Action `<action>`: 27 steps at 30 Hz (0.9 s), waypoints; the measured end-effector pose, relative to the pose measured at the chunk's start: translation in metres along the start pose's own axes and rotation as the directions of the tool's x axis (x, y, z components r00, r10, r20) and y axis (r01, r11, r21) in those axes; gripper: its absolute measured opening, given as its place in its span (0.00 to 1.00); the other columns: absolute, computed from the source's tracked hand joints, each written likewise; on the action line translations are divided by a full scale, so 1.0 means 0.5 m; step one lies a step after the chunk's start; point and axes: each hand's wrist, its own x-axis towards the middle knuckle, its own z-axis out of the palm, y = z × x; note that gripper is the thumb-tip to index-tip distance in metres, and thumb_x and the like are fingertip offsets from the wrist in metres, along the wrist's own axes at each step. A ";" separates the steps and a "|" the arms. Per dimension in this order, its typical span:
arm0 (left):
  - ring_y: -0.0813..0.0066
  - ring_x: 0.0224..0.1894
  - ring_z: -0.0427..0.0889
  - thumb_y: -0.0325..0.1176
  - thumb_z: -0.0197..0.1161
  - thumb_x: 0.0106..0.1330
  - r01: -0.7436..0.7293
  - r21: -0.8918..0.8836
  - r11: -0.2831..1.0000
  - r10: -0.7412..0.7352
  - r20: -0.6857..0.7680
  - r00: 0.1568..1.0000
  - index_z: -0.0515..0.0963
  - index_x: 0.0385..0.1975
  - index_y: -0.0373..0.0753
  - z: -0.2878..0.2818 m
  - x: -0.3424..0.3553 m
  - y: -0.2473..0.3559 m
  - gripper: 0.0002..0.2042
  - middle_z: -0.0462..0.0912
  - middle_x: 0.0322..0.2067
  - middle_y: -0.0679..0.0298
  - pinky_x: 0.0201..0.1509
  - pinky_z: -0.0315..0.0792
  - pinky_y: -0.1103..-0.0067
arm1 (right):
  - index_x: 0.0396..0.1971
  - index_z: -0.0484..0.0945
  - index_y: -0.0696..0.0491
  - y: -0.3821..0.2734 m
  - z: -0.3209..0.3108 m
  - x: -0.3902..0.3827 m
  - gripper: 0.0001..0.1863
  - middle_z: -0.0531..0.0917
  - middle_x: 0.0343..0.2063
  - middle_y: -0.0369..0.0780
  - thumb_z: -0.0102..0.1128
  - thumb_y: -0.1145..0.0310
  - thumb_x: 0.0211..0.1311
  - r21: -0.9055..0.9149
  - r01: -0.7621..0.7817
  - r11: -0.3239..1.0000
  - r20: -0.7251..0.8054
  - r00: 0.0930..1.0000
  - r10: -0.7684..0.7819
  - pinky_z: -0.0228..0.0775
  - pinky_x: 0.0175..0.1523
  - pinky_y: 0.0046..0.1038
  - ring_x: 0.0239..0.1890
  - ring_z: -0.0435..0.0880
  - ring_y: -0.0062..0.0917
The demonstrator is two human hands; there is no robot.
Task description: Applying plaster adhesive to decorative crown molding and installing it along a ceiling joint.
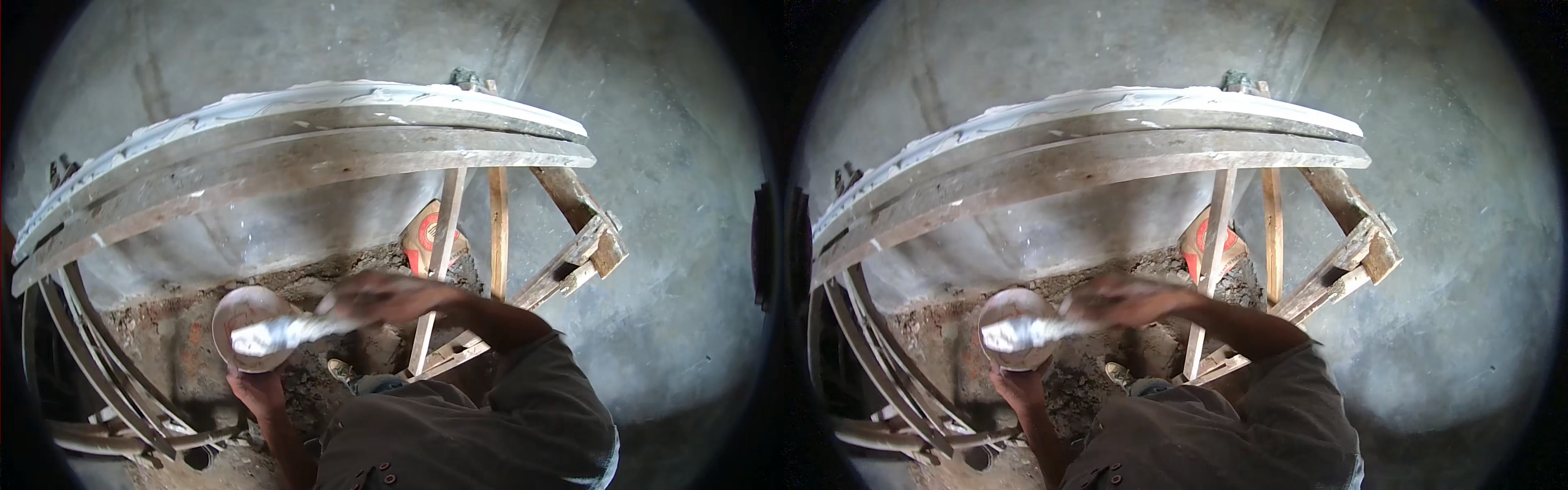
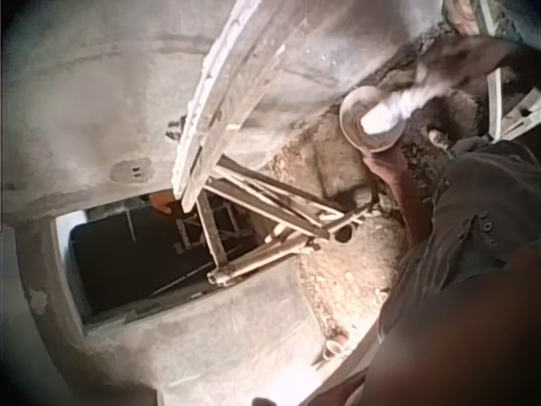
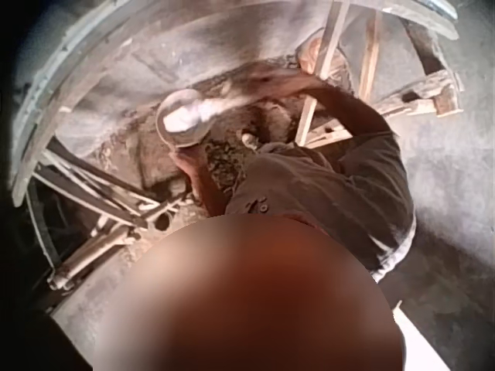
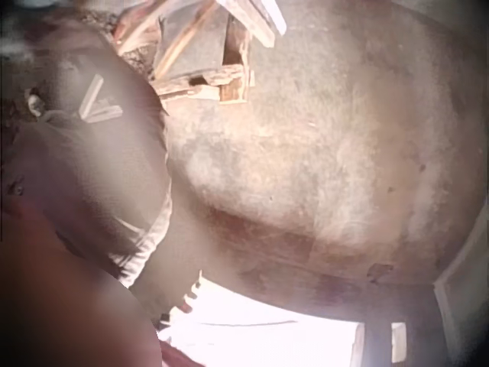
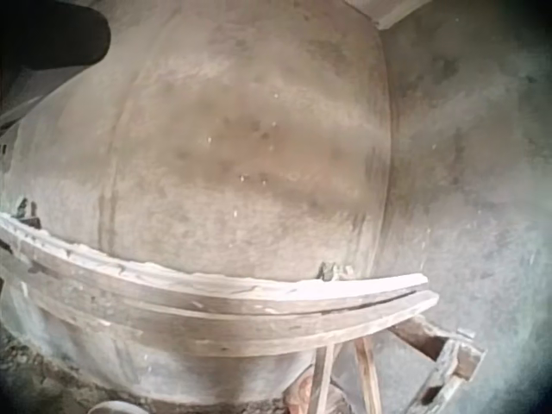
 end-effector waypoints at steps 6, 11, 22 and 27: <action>0.46 0.63 0.62 0.54 0.46 0.61 0.117 -0.058 0.991 -0.122 -0.091 0.988 0.55 0.66 0.44 -0.094 -0.001 -0.037 0.34 0.59 0.64 0.54 0.52 0.68 0.46 | 0.51 0.76 0.49 -0.199 -0.281 -0.176 0.17 0.79 0.47 0.41 0.55 0.59 0.64 -0.582 -0.170 0.795 -0.499 0.846 -0.185 0.74 0.53 0.34 0.48 0.79 0.29; 0.46 0.62 0.63 0.56 0.46 0.61 0.193 -0.094 0.977 -0.205 -0.130 0.970 0.56 0.65 0.45 -0.121 0.004 -0.069 0.34 0.59 0.63 0.54 0.50 0.70 0.47 | 0.49 0.73 0.46 -0.272 -0.546 -0.285 0.18 0.79 0.44 0.39 0.60 0.64 0.58 -0.669 -0.700 -0.249 -0.676 0.713 -0.188 0.51 0.64 0.50 0.54 0.75 0.33; 0.44 0.62 0.62 0.56 0.51 0.58 0.226 -0.068 0.972 -0.236 -0.314 0.920 0.56 0.65 0.45 -0.149 0.048 -0.098 0.36 0.58 0.64 0.53 0.49 0.68 0.44 | 0.47 0.73 0.41 -0.225 -0.721 -0.302 0.16 0.78 0.48 0.34 0.59 0.67 0.58 -0.690 -0.542 -0.480 -0.613 0.790 -0.011 0.48 0.62 0.51 0.55 0.73 0.29; 0.44 0.63 0.60 0.56 0.52 0.58 0.216 -0.085 0.973 -0.231 -0.279 0.932 0.56 0.65 0.45 -0.156 0.081 -0.112 0.36 0.57 0.64 0.53 0.51 0.66 0.43 | 0.46 0.75 0.43 -0.210 -0.730 -0.258 0.15 0.79 0.47 0.35 0.60 0.67 0.56 -0.712 -0.558 -0.426 -0.663 0.735 0.146 0.54 0.59 0.43 0.55 0.72 0.29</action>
